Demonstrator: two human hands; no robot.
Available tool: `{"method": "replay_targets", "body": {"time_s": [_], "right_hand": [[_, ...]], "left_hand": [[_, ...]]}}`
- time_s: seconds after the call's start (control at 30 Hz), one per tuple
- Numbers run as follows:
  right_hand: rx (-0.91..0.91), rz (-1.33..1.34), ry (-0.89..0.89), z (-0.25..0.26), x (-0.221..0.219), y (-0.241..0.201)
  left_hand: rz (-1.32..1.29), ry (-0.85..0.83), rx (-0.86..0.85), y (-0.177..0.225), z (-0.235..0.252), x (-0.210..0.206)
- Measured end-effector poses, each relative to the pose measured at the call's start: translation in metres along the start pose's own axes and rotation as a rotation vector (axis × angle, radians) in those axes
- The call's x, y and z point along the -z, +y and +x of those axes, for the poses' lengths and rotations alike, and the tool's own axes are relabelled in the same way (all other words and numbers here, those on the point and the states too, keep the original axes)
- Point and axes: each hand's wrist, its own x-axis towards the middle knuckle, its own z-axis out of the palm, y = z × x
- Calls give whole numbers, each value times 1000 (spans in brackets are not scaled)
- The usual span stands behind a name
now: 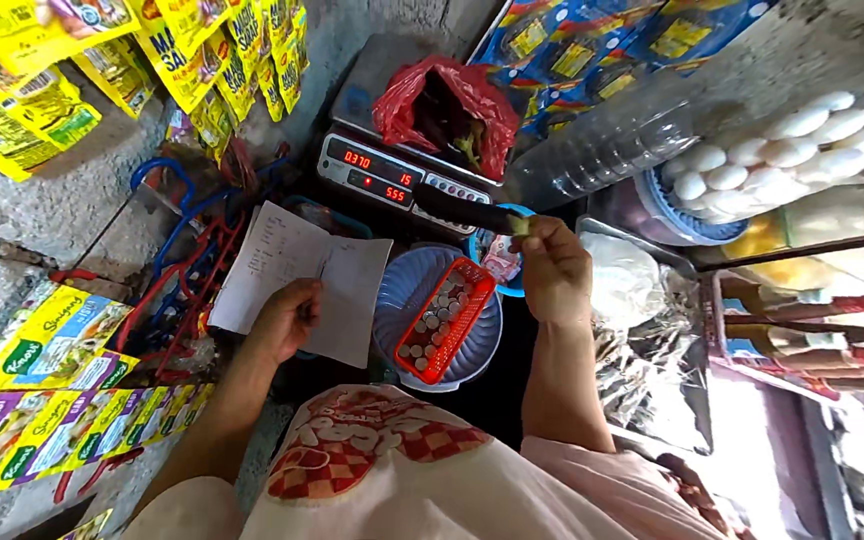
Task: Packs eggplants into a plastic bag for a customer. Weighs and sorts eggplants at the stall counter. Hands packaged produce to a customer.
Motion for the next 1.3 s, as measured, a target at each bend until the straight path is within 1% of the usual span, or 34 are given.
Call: {"method": "replay_targets", "body": {"time_s": [0.1,0.13,0.17,0.2,0.27,0.33,0.37,0.4,0.43,0.5,0.53,0.57,0.6,0.63,0.7,0.73,0.77,0.83,0.9,0.93,1.0,1.03,1.1,1.17,1.2,1.3], "right_hand": [[120,-180,-137,-3,-27,-13],[139,-205,-190,-7,-39,-14],[150,-220,-249,-13,-51,-14],[156,-225,-304,-19,-61,-12],[118,-253,-435,-27,-74,-8],[-12,-283,-595,-25,-73,-9],[-100,-287,-657,-21,-71,-11],[-176,-288,-682,-17,-70,-13],[-213,-276,-658,-15,-70,-13],[-198,-240,-520,-15,-69,-8],[-200,-226,-458,-13,-65,-5],[-224,-225,-411,-9,-58,-2],[-257,-233,-380,-3,-48,0],[-279,-254,-355,6,-39,2],[-279,-327,-307,28,-25,7],[-253,-381,-276,42,-23,10],[-231,-444,-253,59,-23,10],[-259,-562,-262,104,-30,6],[-303,-653,-291,149,-48,7],[-316,-693,-300,169,-60,7],[-317,-753,-306,201,-86,13],[-285,-764,-301,212,-99,19],[-174,-745,-342,226,-115,35],[-88,-706,-431,240,-110,52],[-84,-720,-462,246,-100,53],[-128,-913,-508,255,-55,28]], "left_hand": [[32,-255,3,2,2,-36],[26,-321,9,0,6,-45],[5,-346,16,-2,11,-54],[-18,-334,18,-4,16,-61],[-90,-243,10,-7,25,-68],[-85,-191,-14,-6,32,-72],[-52,-194,-37,-5,35,-76],[1,-219,-68,-4,37,-83],[73,-265,-99,-3,39,-91],[248,-382,-171,4,41,-108],[335,-404,-204,11,40,-116],[412,-390,-250,21,39,-121],[475,-326,-333,31,41,-124],[527,-228,-449,44,47,-124],[674,17,-718,73,75,-122],[745,126,-812,88,93,-122],[816,190,-850,102,111,-125],[958,209,-832,122,142,-136],[1049,141,-781,137,163,-150],[1030,101,-793,144,168,-156],[910,21,-874,155,176,-165],[850,-15,-914,158,178,-168],[792,-71,-929,162,176,-169],[817,-70,-926,164,179,-166],[831,-63,-928,163,181,-163],[873,-97,-915,160,181,-156]]}}
